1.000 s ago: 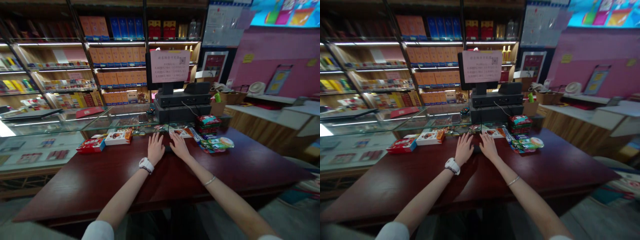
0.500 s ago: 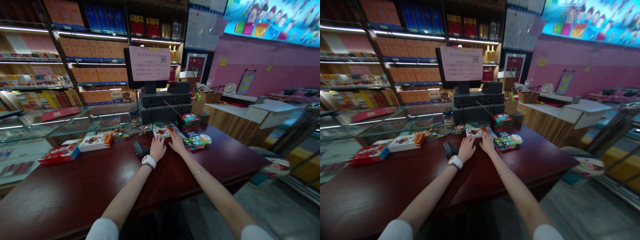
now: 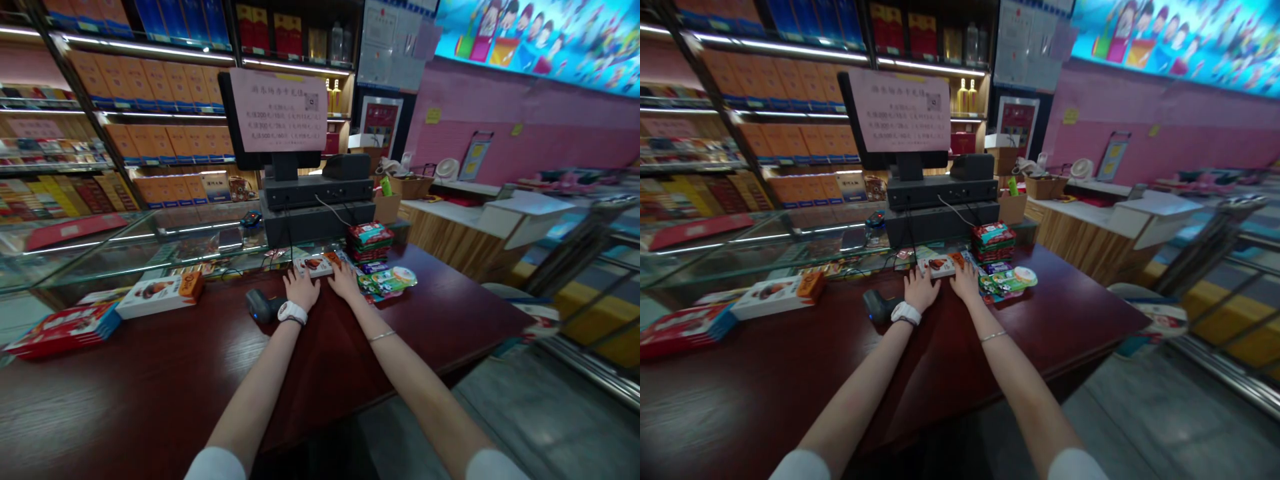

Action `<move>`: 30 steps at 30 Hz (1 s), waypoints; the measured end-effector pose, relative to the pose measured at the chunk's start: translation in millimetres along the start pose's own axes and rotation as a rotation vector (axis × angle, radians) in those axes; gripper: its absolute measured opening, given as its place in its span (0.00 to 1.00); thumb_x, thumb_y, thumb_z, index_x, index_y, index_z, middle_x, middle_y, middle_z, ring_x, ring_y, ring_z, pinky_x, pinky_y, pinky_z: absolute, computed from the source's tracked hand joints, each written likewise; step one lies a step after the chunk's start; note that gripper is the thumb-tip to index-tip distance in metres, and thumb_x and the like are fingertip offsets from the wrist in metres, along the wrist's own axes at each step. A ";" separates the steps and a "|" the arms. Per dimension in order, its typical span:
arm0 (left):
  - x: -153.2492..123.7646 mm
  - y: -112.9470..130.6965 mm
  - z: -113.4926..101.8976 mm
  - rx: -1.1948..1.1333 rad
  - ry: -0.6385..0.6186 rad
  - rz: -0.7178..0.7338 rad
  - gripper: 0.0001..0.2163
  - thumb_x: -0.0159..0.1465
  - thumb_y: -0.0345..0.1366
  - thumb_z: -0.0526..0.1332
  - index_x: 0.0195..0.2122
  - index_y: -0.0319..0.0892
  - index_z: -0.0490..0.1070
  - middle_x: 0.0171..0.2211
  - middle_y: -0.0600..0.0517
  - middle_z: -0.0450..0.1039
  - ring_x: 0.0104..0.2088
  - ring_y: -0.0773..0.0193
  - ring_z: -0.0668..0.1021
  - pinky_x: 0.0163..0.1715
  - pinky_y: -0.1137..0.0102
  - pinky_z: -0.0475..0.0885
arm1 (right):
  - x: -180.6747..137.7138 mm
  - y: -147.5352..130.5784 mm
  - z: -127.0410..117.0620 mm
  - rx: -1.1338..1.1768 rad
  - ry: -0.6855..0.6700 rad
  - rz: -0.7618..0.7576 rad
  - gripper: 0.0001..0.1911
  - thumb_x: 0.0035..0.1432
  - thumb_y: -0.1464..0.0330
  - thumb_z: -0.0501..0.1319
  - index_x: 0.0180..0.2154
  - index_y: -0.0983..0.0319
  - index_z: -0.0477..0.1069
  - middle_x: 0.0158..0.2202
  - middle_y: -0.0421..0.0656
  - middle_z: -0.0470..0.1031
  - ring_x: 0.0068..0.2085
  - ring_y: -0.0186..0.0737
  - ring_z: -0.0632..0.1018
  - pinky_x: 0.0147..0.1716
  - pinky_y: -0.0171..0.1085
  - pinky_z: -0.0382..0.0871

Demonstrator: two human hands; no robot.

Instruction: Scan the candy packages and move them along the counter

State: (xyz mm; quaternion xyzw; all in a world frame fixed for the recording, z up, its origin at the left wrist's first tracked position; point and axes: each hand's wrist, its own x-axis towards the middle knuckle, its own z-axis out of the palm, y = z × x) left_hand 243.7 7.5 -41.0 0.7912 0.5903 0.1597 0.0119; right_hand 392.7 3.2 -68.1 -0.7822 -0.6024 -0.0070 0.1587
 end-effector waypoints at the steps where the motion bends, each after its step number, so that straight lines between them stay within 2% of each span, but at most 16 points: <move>1: 1.9 -0.7 0.6 0.001 -0.037 -0.023 0.31 0.67 0.50 0.53 0.68 0.39 0.58 0.69 0.35 0.56 0.68 0.38 0.60 0.65 0.45 0.55 | 1.5 1.3 0.3 0.000 -0.008 0.003 0.32 0.65 0.64 0.56 0.67 0.64 0.55 0.69 0.61 0.55 0.70 0.57 0.55 0.66 0.57 0.44; 4: 4.8 -1.6 2.1 -0.005 -0.124 -0.054 0.33 0.67 0.51 0.52 0.69 0.39 0.56 0.69 0.34 0.56 0.68 0.37 0.60 0.64 0.43 0.55 | 3.6 5.4 1.5 0.000 -0.034 -0.006 0.32 0.65 0.62 0.56 0.67 0.63 0.56 0.69 0.60 0.56 0.70 0.57 0.56 0.66 0.57 0.43; 6: 4.2 -1.7 2.5 -0.004 -0.132 -0.048 0.33 0.67 0.51 0.52 0.68 0.38 0.57 0.68 0.32 0.56 0.68 0.37 0.60 0.64 0.42 0.55 | 3.5 7.7 1.6 0.006 -0.054 -0.012 0.31 0.65 0.62 0.56 0.67 0.62 0.57 0.69 0.59 0.56 0.70 0.56 0.56 0.66 0.57 0.43; 14: -2.3 -2.0 -3.0 0.043 -0.042 -0.003 0.24 0.67 0.40 0.52 0.62 0.36 0.67 0.59 0.34 0.70 0.60 0.44 0.71 0.63 0.46 0.58 | -3.2 7.4 -8.5 0.007 -0.064 -0.056 0.30 0.63 0.65 0.57 0.65 0.61 0.61 0.66 0.57 0.61 0.69 0.54 0.58 0.66 0.60 0.42; 18: -8.1 -4.6 -8.1 0.072 0.015 0.032 0.19 0.67 0.37 0.51 0.51 0.35 0.75 0.47 0.38 0.78 0.52 0.49 0.76 0.63 0.52 0.59 | -10.7 4.9 -18.2 0.000 0.002 -0.051 0.22 0.63 0.67 0.56 0.58 0.61 0.70 0.58 0.54 0.71 0.62 0.52 0.68 0.67 0.59 0.39; 21: -14.9 -5.9 -9.5 0.071 0.061 0.026 0.19 0.68 0.37 0.48 0.45 0.35 0.78 0.44 0.39 0.79 0.50 0.50 0.77 0.64 0.53 0.57 | -16.0 4.6 -22.1 0.004 0.077 0.000 0.20 0.63 0.67 0.55 0.56 0.62 0.71 0.56 0.53 0.73 0.58 0.50 0.72 0.68 0.58 0.40; 23: -18.4 -5.7 -9.4 0.057 0.083 0.000 0.20 0.69 0.38 0.48 0.50 0.35 0.76 0.45 0.38 0.79 0.51 0.48 0.76 0.63 0.51 0.57 | -18.2 4.9 -22.1 0.004 0.095 0.019 0.22 0.63 0.68 0.55 0.58 0.62 0.69 0.60 0.54 0.69 0.60 0.50 0.71 0.68 0.58 0.41; 25: -19.4 -5.4 -9.1 0.037 0.075 -0.009 0.22 0.69 0.41 0.49 0.59 0.35 0.69 0.50 0.37 0.77 0.55 0.46 0.74 0.63 0.50 0.57 | -18.9 5.1 -20.7 -0.003 0.064 0.014 0.23 0.63 0.68 0.56 0.60 0.62 0.66 0.64 0.55 0.66 0.64 0.52 0.67 0.68 0.59 0.40; 27: -17.7 -6.0 -8.8 0.025 0.035 -0.005 0.26 0.69 0.44 0.50 0.65 0.37 0.63 0.56 0.36 0.73 0.60 0.42 0.70 0.64 0.49 0.55 | -18.6 5.0 -18.5 -0.017 0.021 0.012 0.25 0.64 0.67 0.56 0.62 0.62 0.64 0.66 0.56 0.62 0.67 0.53 0.63 0.67 0.61 0.40; 30: -11.6 -8.8 -8.8 0.028 -0.060 0.025 0.29 0.69 0.48 0.51 0.67 0.38 0.59 0.65 0.35 0.63 0.66 0.37 0.63 0.65 0.46 0.51 | -17.4 4.0 -14.8 -0.040 -0.045 0.006 0.27 0.65 0.65 0.55 0.64 0.63 0.60 0.68 0.59 0.59 0.69 0.57 0.58 0.66 0.64 0.39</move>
